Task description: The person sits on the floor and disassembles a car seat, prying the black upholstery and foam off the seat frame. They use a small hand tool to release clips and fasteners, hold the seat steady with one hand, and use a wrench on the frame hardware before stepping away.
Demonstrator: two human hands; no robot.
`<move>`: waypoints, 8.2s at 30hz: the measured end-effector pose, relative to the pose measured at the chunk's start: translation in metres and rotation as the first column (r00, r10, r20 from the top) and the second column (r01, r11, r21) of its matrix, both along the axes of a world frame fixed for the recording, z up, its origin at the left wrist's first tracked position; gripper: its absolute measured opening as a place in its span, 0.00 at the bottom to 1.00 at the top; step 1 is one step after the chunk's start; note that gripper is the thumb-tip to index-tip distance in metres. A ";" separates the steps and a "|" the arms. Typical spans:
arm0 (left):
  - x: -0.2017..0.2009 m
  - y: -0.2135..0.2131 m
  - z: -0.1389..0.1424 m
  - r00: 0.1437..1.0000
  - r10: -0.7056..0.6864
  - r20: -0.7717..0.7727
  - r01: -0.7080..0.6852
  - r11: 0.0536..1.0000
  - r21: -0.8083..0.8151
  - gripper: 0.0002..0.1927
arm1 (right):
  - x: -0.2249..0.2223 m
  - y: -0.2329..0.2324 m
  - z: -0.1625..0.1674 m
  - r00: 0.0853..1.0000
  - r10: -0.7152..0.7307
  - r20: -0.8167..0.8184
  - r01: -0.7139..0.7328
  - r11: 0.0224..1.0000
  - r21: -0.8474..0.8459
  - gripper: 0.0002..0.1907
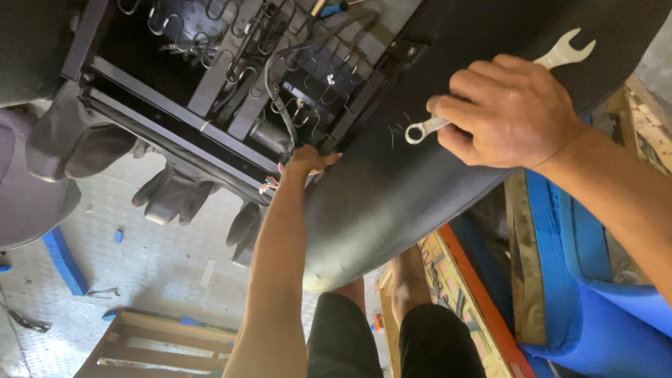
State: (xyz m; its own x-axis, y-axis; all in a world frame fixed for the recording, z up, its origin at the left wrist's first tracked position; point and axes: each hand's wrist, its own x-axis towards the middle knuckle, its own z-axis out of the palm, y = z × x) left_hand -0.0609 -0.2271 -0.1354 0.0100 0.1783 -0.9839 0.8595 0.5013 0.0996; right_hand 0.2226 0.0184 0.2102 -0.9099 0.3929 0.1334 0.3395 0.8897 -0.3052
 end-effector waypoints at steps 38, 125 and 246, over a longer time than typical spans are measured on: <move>0.004 0.009 0.002 0.989 0.112 -0.093 -0.110 0.994 0.024 0.56 | -0.081 -0.143 -0.002 0.948 -0.168 0.271 0.195 0.978 -0.078 0.17; -0.012 0.020 -0.063 0.975 0.118 -0.189 -0.142 0.983 -0.117 0.27 | -0.078 -0.147 -0.006 0.958 -0.222 0.184 0.234 0.971 -0.046 0.14; -0.006 0.031 -0.020 0.811 0.477 -0.339 -0.538 0.836 -0.110 0.21 | -0.093 -0.130 0.001 0.966 -0.226 0.123 0.244 0.957 -0.158 0.14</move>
State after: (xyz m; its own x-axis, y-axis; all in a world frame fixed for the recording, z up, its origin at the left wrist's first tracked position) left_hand -0.0665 -0.1965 -0.1555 -0.3151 -0.1134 -0.9422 0.4503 0.8561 -0.2536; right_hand 0.1298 -0.1114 0.2117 -0.7943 0.6059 -0.0432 0.5701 0.7190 -0.3974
